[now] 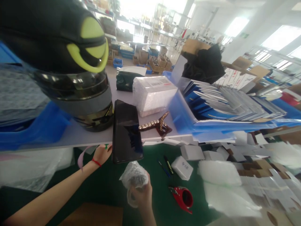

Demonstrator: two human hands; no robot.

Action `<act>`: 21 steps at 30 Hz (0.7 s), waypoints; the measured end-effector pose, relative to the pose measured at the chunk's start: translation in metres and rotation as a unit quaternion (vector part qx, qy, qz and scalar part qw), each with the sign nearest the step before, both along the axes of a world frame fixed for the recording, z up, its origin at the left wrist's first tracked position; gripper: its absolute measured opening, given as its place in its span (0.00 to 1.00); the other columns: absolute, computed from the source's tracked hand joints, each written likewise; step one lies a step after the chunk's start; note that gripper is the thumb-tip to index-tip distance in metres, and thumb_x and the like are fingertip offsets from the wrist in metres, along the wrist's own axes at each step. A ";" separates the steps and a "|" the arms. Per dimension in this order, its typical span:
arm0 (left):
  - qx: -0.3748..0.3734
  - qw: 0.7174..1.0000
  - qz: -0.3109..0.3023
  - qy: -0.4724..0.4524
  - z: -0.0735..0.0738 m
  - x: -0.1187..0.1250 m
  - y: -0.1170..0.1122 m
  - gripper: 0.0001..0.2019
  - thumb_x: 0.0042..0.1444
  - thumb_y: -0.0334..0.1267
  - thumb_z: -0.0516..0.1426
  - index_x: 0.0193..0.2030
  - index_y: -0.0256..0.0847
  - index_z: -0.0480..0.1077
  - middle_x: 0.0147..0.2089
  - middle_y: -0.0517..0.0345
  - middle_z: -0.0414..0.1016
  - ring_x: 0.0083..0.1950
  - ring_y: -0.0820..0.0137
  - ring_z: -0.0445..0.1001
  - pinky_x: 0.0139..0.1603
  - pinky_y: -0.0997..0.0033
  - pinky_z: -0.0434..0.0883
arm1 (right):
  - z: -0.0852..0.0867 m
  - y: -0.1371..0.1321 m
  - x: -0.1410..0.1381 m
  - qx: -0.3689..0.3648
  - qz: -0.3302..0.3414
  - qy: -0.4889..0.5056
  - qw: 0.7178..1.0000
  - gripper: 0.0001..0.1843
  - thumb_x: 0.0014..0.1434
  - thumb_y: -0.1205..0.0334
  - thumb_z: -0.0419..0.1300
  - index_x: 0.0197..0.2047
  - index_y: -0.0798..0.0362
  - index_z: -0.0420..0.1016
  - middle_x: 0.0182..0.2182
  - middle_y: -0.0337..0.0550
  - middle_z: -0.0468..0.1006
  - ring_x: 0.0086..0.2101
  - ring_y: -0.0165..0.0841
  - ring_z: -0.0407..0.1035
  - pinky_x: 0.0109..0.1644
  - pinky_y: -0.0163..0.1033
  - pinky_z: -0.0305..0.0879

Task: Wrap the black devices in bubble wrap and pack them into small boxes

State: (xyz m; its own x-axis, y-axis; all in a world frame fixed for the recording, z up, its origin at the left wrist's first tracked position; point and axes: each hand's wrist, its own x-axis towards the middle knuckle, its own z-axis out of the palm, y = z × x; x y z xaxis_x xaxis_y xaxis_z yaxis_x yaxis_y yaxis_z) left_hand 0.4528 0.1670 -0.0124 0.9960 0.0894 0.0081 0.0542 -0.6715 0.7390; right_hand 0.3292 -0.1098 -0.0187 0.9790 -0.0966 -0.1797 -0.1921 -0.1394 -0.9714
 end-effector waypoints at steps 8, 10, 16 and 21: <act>0.072 0.980 -0.152 -0.110 0.004 -0.064 -0.025 0.11 0.61 0.26 0.54 0.30 0.40 0.73 0.36 0.53 0.76 0.40 0.64 0.75 0.42 0.68 0.73 | -0.018 0.050 0.015 -0.398 0.049 -0.357 0.844 0.25 0.62 0.69 0.55 0.63 0.54 0.65 0.56 0.61 0.74 0.51 0.47 0.74 0.46 0.51 0.77; 0.069 0.981 -0.136 -0.121 0.000 -0.074 -0.027 0.11 0.63 0.26 0.54 0.32 0.39 0.74 0.36 0.53 0.76 0.41 0.65 0.76 0.44 0.68 0.73 | -0.026 0.053 0.015 -0.446 0.070 -0.371 0.812 0.24 0.63 0.69 0.53 0.62 0.55 0.64 0.55 0.63 0.74 0.47 0.48 0.76 0.42 0.50 0.78; 0.052 0.989 -0.071 -0.121 -0.002 -0.081 -0.020 0.12 0.67 0.30 0.54 0.33 0.37 0.75 0.35 0.56 0.77 0.35 0.71 0.77 0.37 0.74 0.73 | -0.025 0.054 0.011 -0.534 0.163 -0.291 0.777 0.28 0.59 0.71 0.55 0.63 0.57 0.66 0.58 0.65 0.74 0.39 0.45 0.78 0.40 0.48 0.78; 0.060 0.979 -0.159 -0.115 0.002 -0.075 -0.017 0.11 0.65 0.27 0.55 0.33 0.39 0.76 0.36 0.57 0.78 0.40 0.71 0.78 0.43 0.76 0.73 | 0.003 0.067 0.026 -0.595 0.247 -0.191 0.741 0.27 0.64 0.73 0.53 0.65 0.53 0.67 0.60 0.61 0.73 0.40 0.43 0.78 0.43 0.46 0.77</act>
